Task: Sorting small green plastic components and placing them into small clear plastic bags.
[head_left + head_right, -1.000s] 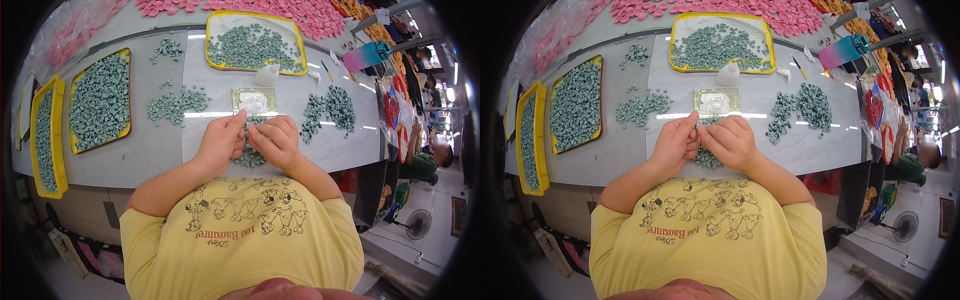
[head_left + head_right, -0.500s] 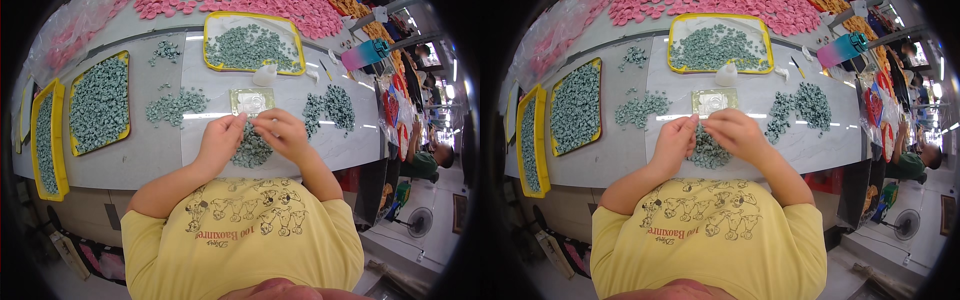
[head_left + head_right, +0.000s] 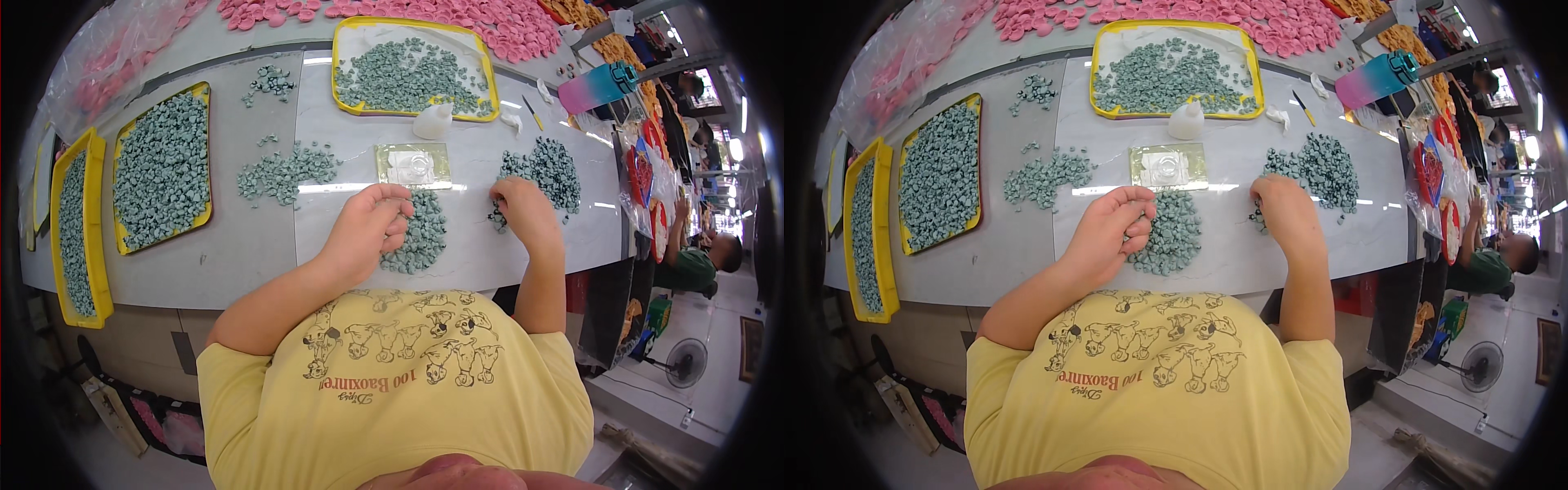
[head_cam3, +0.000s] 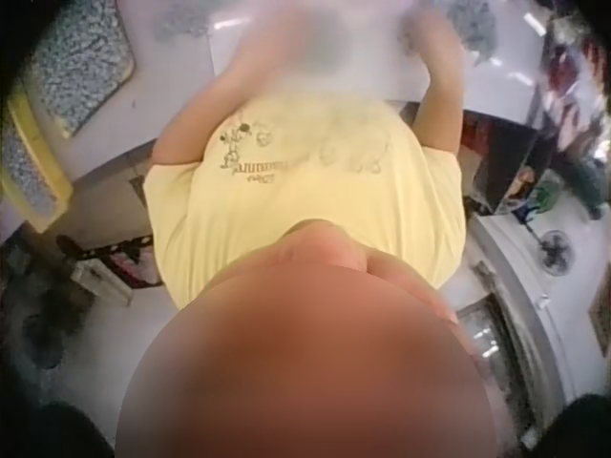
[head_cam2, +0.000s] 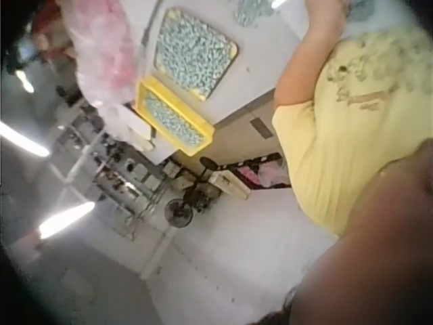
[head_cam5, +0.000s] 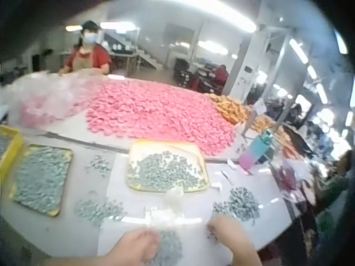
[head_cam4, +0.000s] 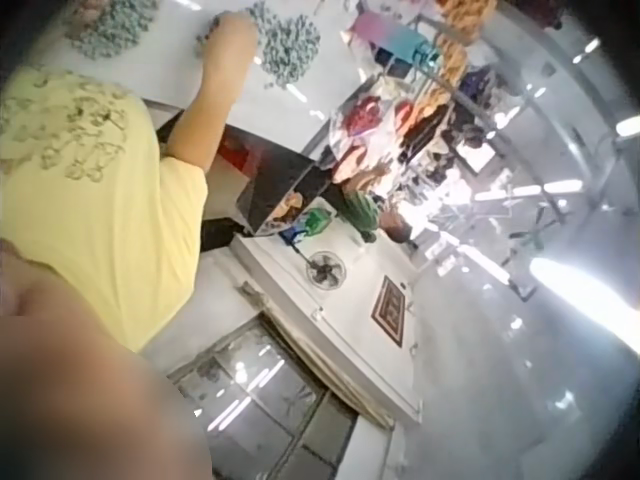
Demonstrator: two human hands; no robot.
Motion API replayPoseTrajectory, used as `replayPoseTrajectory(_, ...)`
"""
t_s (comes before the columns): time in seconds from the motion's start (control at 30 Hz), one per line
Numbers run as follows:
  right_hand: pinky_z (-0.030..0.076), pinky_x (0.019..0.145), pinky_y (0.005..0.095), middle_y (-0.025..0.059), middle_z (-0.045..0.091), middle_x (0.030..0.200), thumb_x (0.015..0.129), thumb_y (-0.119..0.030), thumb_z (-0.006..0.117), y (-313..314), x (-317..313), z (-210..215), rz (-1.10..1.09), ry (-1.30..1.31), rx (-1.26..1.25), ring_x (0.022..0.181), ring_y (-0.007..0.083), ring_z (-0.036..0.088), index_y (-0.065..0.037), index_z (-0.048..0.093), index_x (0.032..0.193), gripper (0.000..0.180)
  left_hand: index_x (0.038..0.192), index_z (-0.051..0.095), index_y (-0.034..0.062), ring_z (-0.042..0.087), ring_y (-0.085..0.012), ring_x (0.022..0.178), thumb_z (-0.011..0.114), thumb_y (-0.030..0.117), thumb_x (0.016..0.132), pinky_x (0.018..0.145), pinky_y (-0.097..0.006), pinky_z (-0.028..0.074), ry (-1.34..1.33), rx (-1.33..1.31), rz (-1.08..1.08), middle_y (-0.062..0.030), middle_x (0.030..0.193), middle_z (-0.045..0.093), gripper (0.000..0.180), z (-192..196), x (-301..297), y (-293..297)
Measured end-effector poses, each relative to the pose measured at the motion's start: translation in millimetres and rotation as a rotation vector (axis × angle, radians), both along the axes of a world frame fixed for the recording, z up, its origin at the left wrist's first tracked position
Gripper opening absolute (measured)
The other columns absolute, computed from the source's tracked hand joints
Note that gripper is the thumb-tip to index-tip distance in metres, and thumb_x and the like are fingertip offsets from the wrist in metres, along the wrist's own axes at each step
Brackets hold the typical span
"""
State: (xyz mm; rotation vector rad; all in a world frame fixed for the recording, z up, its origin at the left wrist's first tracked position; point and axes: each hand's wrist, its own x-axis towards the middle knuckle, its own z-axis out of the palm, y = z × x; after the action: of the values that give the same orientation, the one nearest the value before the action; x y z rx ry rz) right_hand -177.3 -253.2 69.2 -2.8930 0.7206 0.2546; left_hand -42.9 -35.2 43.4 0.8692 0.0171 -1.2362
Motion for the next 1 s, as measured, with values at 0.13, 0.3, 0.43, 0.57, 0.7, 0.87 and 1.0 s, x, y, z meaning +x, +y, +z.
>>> replayPoseTrajectory(0.13, 0.045, 0.074, 0.0382, 0.0123, 0.060, 0.086, 0.073, -0.001, 0.058, 1.1, -0.2, 1.7, 0.014, -0.030, 0.019, 0.084, 0.0310, 0.057, -0.002, 0.061, 0.083, 0.011, 0.097, 0.048, 0.0006, 0.032, -0.0050, 0.053, 0.043, 0.009, 0.092, 0.043, -0.020, 0.025, 0.068, 0.007, 0.036, -0.0046, 0.083, 0.048, 0.012, 1.6, -0.3, -0.1)
replayPoseTrajectory(0.3, 0.046, 0.072, 0.0373, 0.0104, 0.059, 0.084, 0.072, -0.001, 0.059, 6.7, 0.7, 2.4, 0.044, -0.043, 0.016, 0.082, 0.0298, 0.057, -0.003, 0.061, 0.084, 0.012, 0.094, 0.051, 0.0000, 0.031, -0.0041, 0.051, 0.045, 0.015, 0.093, 0.042, -0.018, 0.024, 0.068, -0.040, 0.004, 0.0005, 0.074, 0.045, 0.016, 2.7, 5.4, 4.2)
replayPoseTrajectory(0.43, 0.046, 0.069, 0.0355, 0.0105, 0.058, 0.083, 0.071, -0.001, 0.060, 6.2, 5.9, 0.0, 0.021, 0.003, 0.049, 0.081, 0.0275, 0.058, -0.003, 0.061, 0.085, 0.015, 0.095, 0.053, -0.0011, 0.031, -0.0035, 0.051, 0.046, 0.014, 0.092, 0.042, -0.019, 0.023, 0.043, -0.030, 0.029, 0.0018, 0.071, 0.043, 0.017, 4.8, 5.9, 3.0)
replayPoseTrajectory(0.57, 0.047, 0.067, 0.0311, 0.0092, 0.057, 0.081, 0.068, 0.004, 0.060, 16.8, 11.5, 3.8, 0.093, -0.253, 0.300, 0.076, 0.0240, 0.058, -0.002, 0.059, 0.085, 0.018, 0.097, 0.054, -0.0022, 0.031, -0.0030, 0.051, 0.048, 0.013, 0.091, 0.042, -0.019, 0.023, 0.003, -0.022, -0.058, 0.0022, 0.070, 0.042, 0.018, 0.6, 1.2, 1.0)
replayPoseTrajectory(0.7, 0.048, 0.067, 0.0281, 0.0072, 0.057, 0.084, 0.067, 0.006, 0.061, 47.4, 25.4, 15.4, 0.271, -0.468, 0.437, 0.076, 0.0213, 0.058, -0.003, 0.058, 0.084, 0.019, 0.096, 0.056, -0.0018, 0.032, -0.0032, 0.052, 0.050, 0.014, 0.090, 0.042, -0.019, 0.024, -0.008, -0.002, -0.166, 0.0017, 0.071, 0.043, 0.018, -3.2, -0.6, -0.3)
replayPoseTrajectory(0.87, 0.048, 0.061, 0.0281, 0.0065, 0.060, 0.083, 0.071, -0.001, 0.067, 70.1, 31.2, 13.7, 0.325, -0.552, 0.463, 0.072, 0.0207, 0.059, -0.005, 0.061, 0.088, 0.019, 0.095, 0.056, -0.0010, 0.033, -0.0032, 0.052, 0.054, 0.017, 0.090, 0.043, -0.019, 0.025, -0.056, 0.021, -0.158, 0.0006, 0.073, 0.046, 0.019, -0.4, -2.5, -1.1)
replayPoseTrajectory(1.0, 0.048, 0.058, 0.0288, 0.0065, 0.062, 0.078, 0.067, -0.006, 0.072, 71.6, 33.8, 10.5, 0.397, -0.686, 0.295, 0.069, 0.0206, 0.059, -0.006, 0.062, 0.090, 0.025, 0.094, 0.057, -0.0003, 0.035, -0.0031, 0.053, 0.056, 0.018, 0.090, 0.043, -0.019, 0.026, -0.193, 0.072, -0.152, 0.0003, 0.072, 0.047, 0.019, 2.1, -1.4, 0.6)
